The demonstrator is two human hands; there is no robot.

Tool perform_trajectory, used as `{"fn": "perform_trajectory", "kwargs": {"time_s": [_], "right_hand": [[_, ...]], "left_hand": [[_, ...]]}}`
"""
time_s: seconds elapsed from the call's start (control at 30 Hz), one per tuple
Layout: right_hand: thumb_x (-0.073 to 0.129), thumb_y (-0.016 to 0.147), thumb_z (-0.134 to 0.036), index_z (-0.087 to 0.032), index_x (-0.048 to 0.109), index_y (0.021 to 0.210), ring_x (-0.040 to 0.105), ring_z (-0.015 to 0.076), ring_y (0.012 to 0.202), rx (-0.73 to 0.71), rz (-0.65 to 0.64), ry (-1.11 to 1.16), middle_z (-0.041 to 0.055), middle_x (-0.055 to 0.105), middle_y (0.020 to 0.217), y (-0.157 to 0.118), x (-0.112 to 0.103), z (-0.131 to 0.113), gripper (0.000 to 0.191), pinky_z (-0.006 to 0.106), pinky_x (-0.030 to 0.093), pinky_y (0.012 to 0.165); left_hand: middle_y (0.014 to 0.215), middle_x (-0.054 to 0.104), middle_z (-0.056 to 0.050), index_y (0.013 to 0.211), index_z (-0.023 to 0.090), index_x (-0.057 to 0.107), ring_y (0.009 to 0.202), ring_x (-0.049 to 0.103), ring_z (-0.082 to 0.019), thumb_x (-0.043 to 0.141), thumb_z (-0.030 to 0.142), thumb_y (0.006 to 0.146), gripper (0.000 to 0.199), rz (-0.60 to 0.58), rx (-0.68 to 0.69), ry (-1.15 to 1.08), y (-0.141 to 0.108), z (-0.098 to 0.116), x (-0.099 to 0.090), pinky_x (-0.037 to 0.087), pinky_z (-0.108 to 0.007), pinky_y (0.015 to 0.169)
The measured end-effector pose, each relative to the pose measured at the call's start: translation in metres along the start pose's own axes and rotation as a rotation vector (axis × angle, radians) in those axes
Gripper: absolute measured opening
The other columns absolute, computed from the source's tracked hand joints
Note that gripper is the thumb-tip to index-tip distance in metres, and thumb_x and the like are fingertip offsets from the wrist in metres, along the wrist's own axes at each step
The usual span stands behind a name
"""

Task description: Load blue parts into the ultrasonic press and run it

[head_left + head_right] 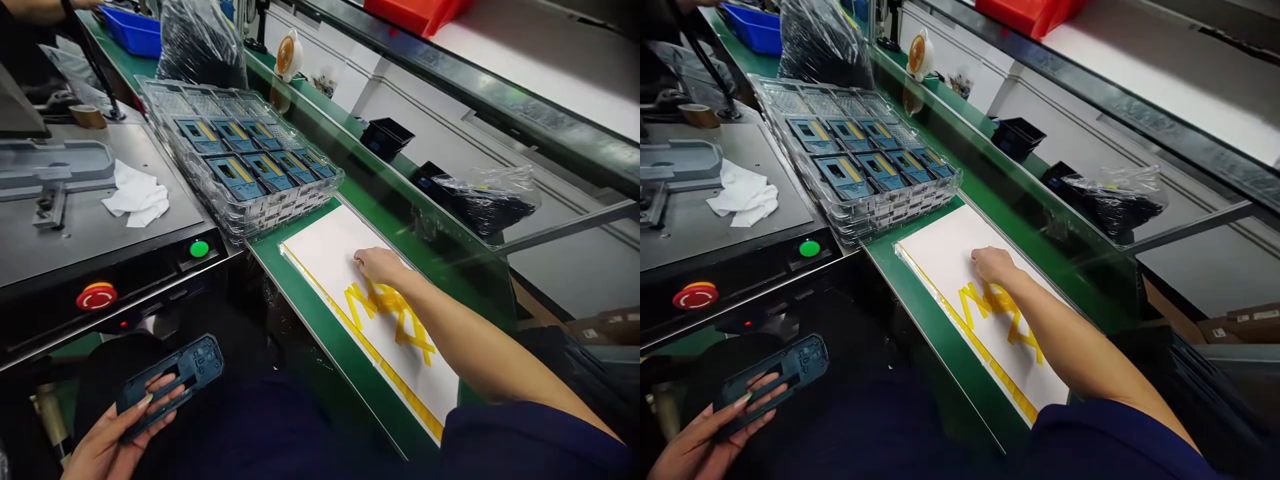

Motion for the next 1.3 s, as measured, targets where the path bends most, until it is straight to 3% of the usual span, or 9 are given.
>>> {"fn": "perform_trajectory", "kwargs": {"time_s": [0.13, 0.27, 0.33, 0.4, 0.53, 0.67, 0.87, 1.13, 1.3], "right_hand": [[0.056, 0.077, -0.013, -0.019, 0.066, 0.1, 0.063, 0.021, 0.08, 0.003, 0.089, 0.136, 0.0045, 0.068, 0.087, 0.012, -0.025, -0.028, 0.026, 0.036, 0.051, 0.073], [0.06, 0.077, -0.019, -0.015, 0.063, 0.1, 0.063, 0.0133, 0.067, -0.053, 0.015, 0.925, 0.0032, 0.066, 0.082, 0.014, -0.028, -0.097, 0.024, 0.028, 0.053, 0.064], [0.067, 0.07, -0.022, -0.014, 0.063, 0.092, 0.062, 0.0115, 0.062, -0.092, -0.129, 1.254, 0.0021, 0.064, 0.075, 0.01, -0.017, -0.144, 0.023, 0.025, 0.052, 0.058], [0.075, 0.064, -0.026, -0.014, 0.063, 0.086, 0.061, 0.0106, 0.058, -0.124, -0.294, 1.411, 0.0011, 0.063, 0.07, 0.003, -0.002, -0.19, 0.028, 0.022, 0.05, 0.053], [0.082, 0.057, -0.032, -0.014, 0.064, 0.081, 0.06, 0.0104, 0.056, -0.176, -0.613, 1.486, 0.0016, 0.064, 0.066, -0.017, 0.037, -0.271, 0.035, 0.02, 0.049, 0.049], [0.084, 0.054, -0.036, -0.013, 0.066, 0.08, 0.06, 0.0111, 0.056, -0.255, -0.753, 1.457, 0.0022, 0.064, 0.065, -0.038, 0.072, -0.323, 0.039, 0.02, 0.049, 0.048], [0.078, 0.061, -0.042, -0.013, 0.065, 0.083, 0.061, 0.0127, 0.056, -0.437, -0.793, 1.332, 0.0023, 0.065, 0.063, -0.062, 0.104, -0.346, 0.038, 0.022, 0.05, 0.051], [0.069, 0.072, -0.038, -0.015, 0.066, 0.085, 0.062, 0.0141, 0.056, -0.518, -0.683, 1.254, 0.0017, 0.065, 0.063, -0.061, 0.104, -0.34, 0.027, 0.022, 0.05, 0.05], [0.062, 0.078, -0.035, -0.017, 0.067, 0.085, 0.064, 0.015, 0.056, -0.609, -0.627, 1.135, 0.0021, 0.068, 0.069, -0.065, 0.104, -0.338, 0.02, 0.024, 0.05, 0.052]], "left_hand": [[0.121, 0.064, -0.012, 0.105, 0.017, 0.068, 0.113, 0.056, -0.038, 0.077, 0.027, 0.059, 0.047, 0.04, 0.02, -0.044, -0.004, 0.003, 0.006, 0.06, -0.041, 0.075], [0.12, 0.064, -0.012, 0.108, 0.015, 0.065, 0.114, 0.056, -0.035, 0.073, 0.021, 0.068, 0.042, 0.005, 0.063, -0.07, -0.006, 0.003, 0.019, 0.058, -0.042, 0.081], [0.121, 0.063, -0.013, 0.108, 0.013, 0.064, 0.114, 0.056, -0.034, 0.07, 0.02, 0.072, 0.037, -0.012, 0.104, -0.109, -0.009, 0.005, 0.023, 0.056, -0.043, 0.084], [0.12, 0.063, -0.014, 0.105, 0.012, 0.065, 0.115, 0.055, -0.034, 0.068, 0.018, 0.074, 0.031, -0.029, 0.146, -0.165, -0.014, 0.008, 0.025, 0.053, -0.045, 0.089], [0.113, 0.066, -0.013, 0.095, 0.012, 0.065, 0.117, 0.055, -0.032, 0.069, 0.016, 0.076, 0.02, -0.062, 0.218, -0.257, -0.025, 0.016, 0.024, 0.047, -0.046, 0.097], [0.112, 0.067, -0.013, 0.096, 0.013, 0.064, 0.114, 0.057, -0.029, 0.066, 0.019, 0.08, 0.018, -0.048, 0.293, -0.32, -0.032, 0.021, 0.018, 0.046, -0.045, 0.097], [0.112, 0.066, -0.011, 0.096, 0.014, 0.064, 0.111, 0.059, -0.029, 0.065, 0.021, 0.081, 0.017, -0.041, 0.349, -0.355, -0.027, 0.017, 0.018, 0.044, -0.049, 0.097], [0.111, 0.066, -0.01, 0.098, 0.015, 0.065, 0.108, 0.06, -0.026, 0.066, 0.028, 0.082, 0.021, -0.113, 0.332, -0.3, -0.02, 0.02, 0.04, 0.043, -0.048, 0.098], [0.107, 0.067, -0.008, 0.098, 0.016, 0.063, 0.104, 0.062, -0.024, 0.075, 0.019, 0.072, 0.029, -0.117, 0.368, -0.225, -0.019, 0.021, 0.048, 0.043, -0.044, 0.098]]}}
Point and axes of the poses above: each hand's wrist, its own y-axis towards the middle knuckle, its own x-axis out of the palm, z = x × y, the point moved 5 cm from there along y, towards the middle knuckle
